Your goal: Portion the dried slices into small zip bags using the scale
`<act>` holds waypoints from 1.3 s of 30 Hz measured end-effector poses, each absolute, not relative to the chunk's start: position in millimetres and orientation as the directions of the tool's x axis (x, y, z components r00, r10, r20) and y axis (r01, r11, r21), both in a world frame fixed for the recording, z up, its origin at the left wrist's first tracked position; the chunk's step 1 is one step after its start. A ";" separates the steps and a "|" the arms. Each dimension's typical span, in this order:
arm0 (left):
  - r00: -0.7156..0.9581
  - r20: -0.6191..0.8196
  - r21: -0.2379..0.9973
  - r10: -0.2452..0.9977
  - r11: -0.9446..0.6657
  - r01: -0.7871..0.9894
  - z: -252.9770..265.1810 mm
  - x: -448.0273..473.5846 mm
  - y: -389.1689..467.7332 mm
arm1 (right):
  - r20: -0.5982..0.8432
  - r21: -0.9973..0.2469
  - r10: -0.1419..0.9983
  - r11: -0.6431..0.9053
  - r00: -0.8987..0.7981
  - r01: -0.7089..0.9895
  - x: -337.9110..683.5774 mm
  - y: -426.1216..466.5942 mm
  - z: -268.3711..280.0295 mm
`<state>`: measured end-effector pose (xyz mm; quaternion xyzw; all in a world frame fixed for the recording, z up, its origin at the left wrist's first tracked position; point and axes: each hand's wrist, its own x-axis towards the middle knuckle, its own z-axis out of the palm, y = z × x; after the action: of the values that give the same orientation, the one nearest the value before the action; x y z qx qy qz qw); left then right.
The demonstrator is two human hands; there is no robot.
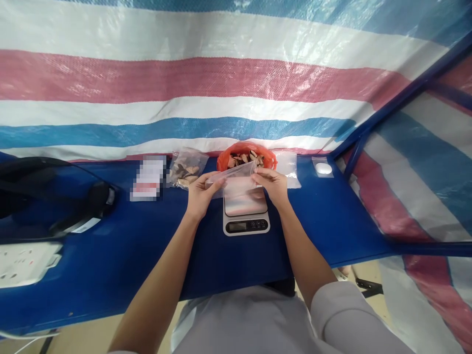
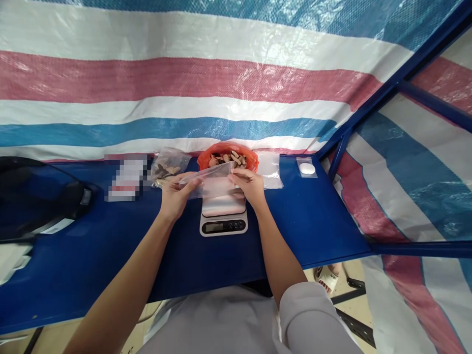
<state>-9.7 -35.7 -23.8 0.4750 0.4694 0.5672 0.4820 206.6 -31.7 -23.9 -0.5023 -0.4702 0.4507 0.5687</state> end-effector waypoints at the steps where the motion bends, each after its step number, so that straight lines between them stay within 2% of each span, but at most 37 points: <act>1: -0.094 0.101 0.989 0.990 -0.110 -0.097 -24.3 -11.3 -36.0 | 0.091 -0.994 0.985 0.098 0.147 -0.039 207.7 -31.8 -24.7; 5: -0.121 0.143 0.986 0.982 -0.152 -0.064 -26.5 -15.5 -36.9 | 0.105 -0.994 0.985 0.107 0.139 -0.008 212.3 -32.2 -28.0; 13: -0.102 0.027 0.987 0.994 -0.043 -0.158 -19.4 -12.6 -34.7 | 0.101 -0.995 0.988 0.099 0.121 0.019 217.2 -32.9 -30.0; 17: -0.059 0.065 0.988 0.996 -0.073 -0.136 -11.6 -20.1 -32.9 | 0.112 -0.993 0.990 0.110 0.090 0.034 222.9 -33.9 -24.3; 20: 0.029 0.103 0.995 0.994 -0.103 0.009 6.3 -25.5 -30.9 | 0.149 -0.986 0.989 0.147 0.023 0.076 228.4 -33.4 -15.6; 22: 0.148 0.089 0.971 0.985 -0.119 0.208 23.5 -25.5 -27.9 | 0.168 -0.976 0.985 0.172 -0.038 0.135 230.6 -32.7 -7.2; 25: 0.329 0.084 0.855 0.941 -0.237 0.462 48.8 -19.7 -19.6 | 0.174 -0.957 0.976 0.199 -0.131 0.212 229.7 -32.3 7.4; 27: 0.452 0.044 0.770 0.891 -0.318 0.552 59.8 -13.9 -12.9 | 0.180 -0.946 0.970 0.216 -0.164 0.242 227.2 -32.9 16.1; 29: 0.524 0.003 0.764 0.852 -0.340 0.548 64.6 -8.7 -7.7 | 0.200 -0.936 0.965 0.239 -0.168 0.257 225.5 -33.8 21.4; 31: 0.534 0.000 0.808 0.846 -0.314 0.498 63.9 -5.2 -5.8 | 0.226 -0.935 0.963 0.258 -0.149 0.245 226.8 -35.0 22.1; 36: 0.405 0.052 0.916 0.913 -0.205 0.344 51.8 1.9 -14.6 | 0.251 -0.956 0.968 0.249 -0.005 0.153 244.0 -37.3 9.4; 39: 0.321 0.064 0.967 0.945 -0.139 0.215 43.0 12.5 -21.3 | 0.208 -0.976 0.973 0.198 0.104 0.095 255.9 -37.9 1.7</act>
<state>12.5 -21.3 43.0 0.6533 0.4440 0.3775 0.4833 255.9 -37.9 1.7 -0.4944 -0.5398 0.3954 0.5548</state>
